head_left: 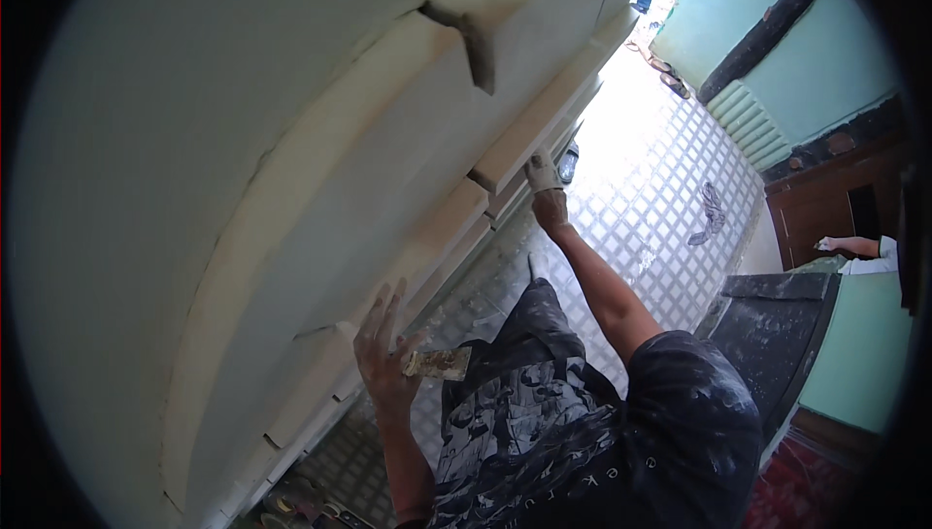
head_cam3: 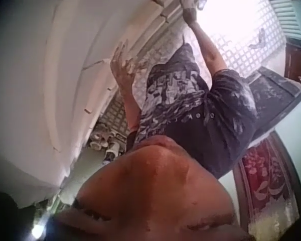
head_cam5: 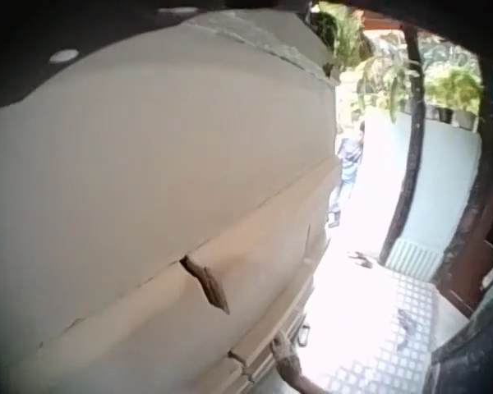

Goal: Applying plaster or filler to a structured wall with horizontal ridges using a putty knife and a handheld container of material.

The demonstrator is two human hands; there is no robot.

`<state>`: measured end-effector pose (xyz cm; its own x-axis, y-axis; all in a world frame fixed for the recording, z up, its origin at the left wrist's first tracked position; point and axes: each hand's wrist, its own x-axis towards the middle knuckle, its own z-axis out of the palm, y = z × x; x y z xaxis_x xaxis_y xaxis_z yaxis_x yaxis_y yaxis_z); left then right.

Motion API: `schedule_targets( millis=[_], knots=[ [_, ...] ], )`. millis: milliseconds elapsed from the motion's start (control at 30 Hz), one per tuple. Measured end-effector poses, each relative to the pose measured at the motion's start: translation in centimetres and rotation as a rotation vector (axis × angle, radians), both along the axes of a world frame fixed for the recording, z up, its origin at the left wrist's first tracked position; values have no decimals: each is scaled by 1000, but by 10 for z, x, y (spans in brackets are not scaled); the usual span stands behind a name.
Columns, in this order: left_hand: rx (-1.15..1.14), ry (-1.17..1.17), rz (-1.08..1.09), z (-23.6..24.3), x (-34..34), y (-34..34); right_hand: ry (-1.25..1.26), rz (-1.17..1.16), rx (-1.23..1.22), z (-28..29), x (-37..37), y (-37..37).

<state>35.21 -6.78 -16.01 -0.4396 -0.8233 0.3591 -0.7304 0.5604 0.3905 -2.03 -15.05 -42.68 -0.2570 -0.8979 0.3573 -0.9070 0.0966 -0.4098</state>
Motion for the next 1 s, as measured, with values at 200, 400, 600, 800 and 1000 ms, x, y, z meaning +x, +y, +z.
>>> schedule_targets(
  millis=[200, 400, 600, 800, 1000],
  knots=[
    [128, 56, -143, 7, -63, -26, -187, -229, 25, -35, -52, -15],
    [252, 75, -324, 6, -122, -66, -144, -611, -21, -49, -121, -58],
    [329, -128, -404, -3, -139, -96, -251, -223, -72, -68, -153, -60],
    [327, -352, -335, -10, -142, -93, -43, 115, 186, -55, -223, -36],
    [120, -187, -247, -29, -133, -93, -34, -291, 176, -52, -292, -93]
  ],
)
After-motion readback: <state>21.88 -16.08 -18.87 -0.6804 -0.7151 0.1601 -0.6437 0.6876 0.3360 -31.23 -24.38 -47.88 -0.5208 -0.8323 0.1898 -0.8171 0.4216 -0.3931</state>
